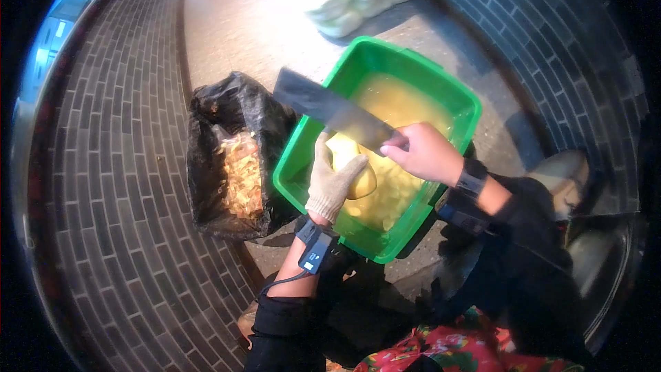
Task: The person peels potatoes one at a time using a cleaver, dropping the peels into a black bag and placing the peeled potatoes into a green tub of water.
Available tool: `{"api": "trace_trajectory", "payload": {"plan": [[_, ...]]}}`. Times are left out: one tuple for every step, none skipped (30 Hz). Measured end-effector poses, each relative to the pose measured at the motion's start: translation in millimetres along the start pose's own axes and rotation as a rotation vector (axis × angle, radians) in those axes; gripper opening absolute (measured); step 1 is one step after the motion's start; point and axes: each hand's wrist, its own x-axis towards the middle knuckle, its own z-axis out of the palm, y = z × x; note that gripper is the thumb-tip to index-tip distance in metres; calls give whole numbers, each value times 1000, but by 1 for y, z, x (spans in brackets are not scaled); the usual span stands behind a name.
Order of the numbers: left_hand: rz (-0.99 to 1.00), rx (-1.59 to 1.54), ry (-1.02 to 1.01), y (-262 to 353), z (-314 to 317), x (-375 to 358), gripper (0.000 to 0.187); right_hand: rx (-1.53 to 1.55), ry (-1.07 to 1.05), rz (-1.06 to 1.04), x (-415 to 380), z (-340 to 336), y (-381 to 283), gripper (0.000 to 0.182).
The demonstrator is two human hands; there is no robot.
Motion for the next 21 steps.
{"api": "trace_trajectory", "payload": {"plan": [[-1,0,0,-2,0,0,76,-38,15,-44,0,4,5,32],[-17,36,-2,-4,0,1,74,-37,14,-42,-2,4,1,32],[-32,71,-3,-6,-1,2,71,-86,24,-72,-5,2,-7,30],[-34,71,-3,-7,-2,1,71,-135,34,-102,-6,3,-11,29],[-34,125,14,-4,-2,0,68,-135,34,-102,-7,6,-12,29],[-35,178,30,-1,-2,0,65,-148,38,-87,-8,9,-11,24],[-35,179,26,3,-2,0,65,-162,44,-70,-8,11,-11,22],[-27,223,25,8,-1,-1,64,-161,46,-67,-9,12,-12,22],[-19,268,25,11,-1,-2,63,-165,24,-48,-9,12,-16,22],[-20,268,22,11,-2,-2,63,-169,2,-29,-9,13,-18,22],[-40,267,23,11,-2,-3,61,-168,3,-28,-9,15,-16,22],[-60,264,26,11,-2,-3,59,-164,31,-43,-9,18,-13,21],[-59,263,25,11,-3,-3,59,-162,58,-60,-8,20,-12,20],[-45,174,-30,11,-4,-3,57,-163,60,-61,-9,22,-12,20],[-32,85,-85,11,-5,-3,56,-141,74,-61,-10,23,-13,19],[-30,86,-86,11,-5,-3,56,-118,88,-61,-11,24,-14,19],[-115,-129,-117,10,-5,-2,55,-118,89,-62,-11,23,-15,19],[-200,-344,-146,8,-5,-2,54,-99,97,-58,-11,22,-18,18],[-200,-344,-145,6,-4,-2,54,-80,105,-53,-12,22,-20,18],[-225,-357,-135,4,-4,-2,54,-80,104,-53,-11,23,-18,18],[-251,-370,-126,2,-2,-1,54,-87,119,-65,-10,25,-15,18]]}}
